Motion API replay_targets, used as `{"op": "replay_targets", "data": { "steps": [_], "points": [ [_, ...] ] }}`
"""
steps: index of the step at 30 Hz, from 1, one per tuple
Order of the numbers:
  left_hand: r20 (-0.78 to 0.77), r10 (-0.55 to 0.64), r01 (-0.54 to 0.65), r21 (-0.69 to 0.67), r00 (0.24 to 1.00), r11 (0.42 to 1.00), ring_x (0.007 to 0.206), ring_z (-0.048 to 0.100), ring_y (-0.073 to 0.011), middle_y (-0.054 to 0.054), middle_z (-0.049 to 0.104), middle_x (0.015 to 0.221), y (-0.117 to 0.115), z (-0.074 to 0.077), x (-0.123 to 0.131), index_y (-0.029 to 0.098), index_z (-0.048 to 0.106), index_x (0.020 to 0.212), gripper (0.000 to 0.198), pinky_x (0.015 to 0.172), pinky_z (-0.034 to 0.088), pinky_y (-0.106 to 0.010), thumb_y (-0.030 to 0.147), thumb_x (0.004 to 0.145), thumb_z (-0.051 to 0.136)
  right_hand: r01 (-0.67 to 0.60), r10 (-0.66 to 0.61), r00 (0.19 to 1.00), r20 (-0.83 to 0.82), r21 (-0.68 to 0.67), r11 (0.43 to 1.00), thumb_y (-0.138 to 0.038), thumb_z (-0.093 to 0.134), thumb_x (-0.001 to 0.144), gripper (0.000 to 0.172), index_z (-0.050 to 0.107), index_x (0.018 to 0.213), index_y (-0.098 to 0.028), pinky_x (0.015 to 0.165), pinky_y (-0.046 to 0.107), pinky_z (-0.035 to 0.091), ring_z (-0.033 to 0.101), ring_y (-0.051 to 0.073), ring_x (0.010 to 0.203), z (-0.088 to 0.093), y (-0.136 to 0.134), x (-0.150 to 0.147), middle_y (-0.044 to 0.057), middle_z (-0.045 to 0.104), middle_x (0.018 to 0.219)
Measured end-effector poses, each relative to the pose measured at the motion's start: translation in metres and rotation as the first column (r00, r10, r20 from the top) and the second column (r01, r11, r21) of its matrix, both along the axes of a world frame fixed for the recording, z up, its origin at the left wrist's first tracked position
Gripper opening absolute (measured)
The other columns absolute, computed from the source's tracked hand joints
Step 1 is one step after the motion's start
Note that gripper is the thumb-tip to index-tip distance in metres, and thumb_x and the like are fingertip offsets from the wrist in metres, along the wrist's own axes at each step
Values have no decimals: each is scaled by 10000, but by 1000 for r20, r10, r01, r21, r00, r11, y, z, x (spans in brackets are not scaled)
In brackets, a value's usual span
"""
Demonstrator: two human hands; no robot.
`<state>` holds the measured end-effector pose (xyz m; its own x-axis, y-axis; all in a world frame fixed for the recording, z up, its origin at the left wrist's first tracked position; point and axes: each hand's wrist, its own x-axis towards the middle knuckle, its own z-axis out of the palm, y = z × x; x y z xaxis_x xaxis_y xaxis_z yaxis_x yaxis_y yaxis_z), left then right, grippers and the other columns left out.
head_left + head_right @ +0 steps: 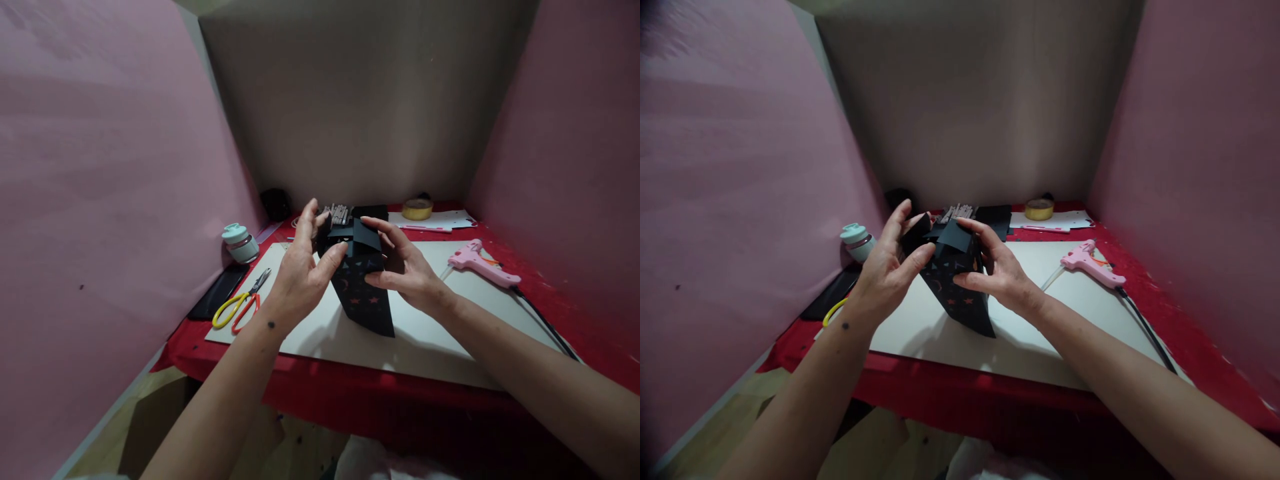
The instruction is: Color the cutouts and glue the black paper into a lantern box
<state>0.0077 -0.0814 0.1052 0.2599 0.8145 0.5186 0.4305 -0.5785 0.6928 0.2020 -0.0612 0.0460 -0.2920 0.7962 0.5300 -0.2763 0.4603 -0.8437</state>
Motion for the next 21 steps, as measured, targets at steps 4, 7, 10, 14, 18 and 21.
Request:
{"op": "replay_targets", "data": {
  "steps": [4, 7, 10, 14, 18, 21],
  "points": [
    [-158, 8, 9, 111, 987, 994, 1438, 464, -250, -178, 539, 1497, -4, 4, 0, 102, 540, 1387, 503, 1235, 334, -433, 388, 973, 532, -6, 6, 1000, -25, -11, 1000, -290, 862, 694, 861, 449, 1443, -386, 1025, 443, 496, 601, 250, 1144, 1, -1, -2, 39, 596, 1313],
    [-238, 0, 28, 114, 971, 993, 1469, 422, -253, -179, 509, 1528, -7, 7, -2, 126, 579, 1369, 478, 1245, 313, -455, 403, 986, 514, -1, 0, 999, -37, -12, 1000, -317, 866, 665, 914, 422, 1461, -379, 998, 452, 513, 585, 272, 1171, 1, -2, -3, 47, 595, 1277],
    [-302, -30, 45, 44, 953, 998, 1512, 353, -300, -193, 416, 1595, -9, 7, -3, 147, 545, 1426, 621, 1241, 311, -505, 545, 951, 567, 1, -2, 999, -39, -19, 1000, -350, 860, 662, 913, 421, 1462, -381, 957, 450, 532, 591, 276, 1140, 0, -3, -3, 53, 594, 1243],
    [-336, -53, 69, 37, 940, 997, 1527, 321, -341, -196, 358, 1628, -10, 6, 0, 178, 508, 1465, 743, 1228, 324, -548, 645, 896, 611, 11, -11, 999, -37, -14, 1000, -371, 851, 667, 898, 426, 1457, -385, 944, 454, 530, 588, 281, 1127, -1, -4, -1, 55, 593, 1226],
    [-360, -16, 45, 72, 933, 996, 1513, 346, -326, -210, 367, 1613, -9, 6, 4, 136, 504, 1465, 656, 1227, 341, -514, 522, 943, 599, -8, 8, 999, -31, -28, 1000, -330, 854, 655, 906, 434, 1455, -391, 937, 448, 535, 573, 287, 1159, 1, -4, 1, 51, 591, 1270],
    [-407, -19, 59, 87, 913, 994, 1530, 302, -339, -237, 332, 1626, -5, 8, 5, 92, 473, 1489, 717, 1239, 315, -519, 547, 946, 583, -12, 10, 999, -53, -33, 999, -286, 874, 632, 916, 452, 1437, -398, 955, 439, 534, 573, 281, 1180, 3, -3, 4, 40, 596, 1254]
  ]
}}
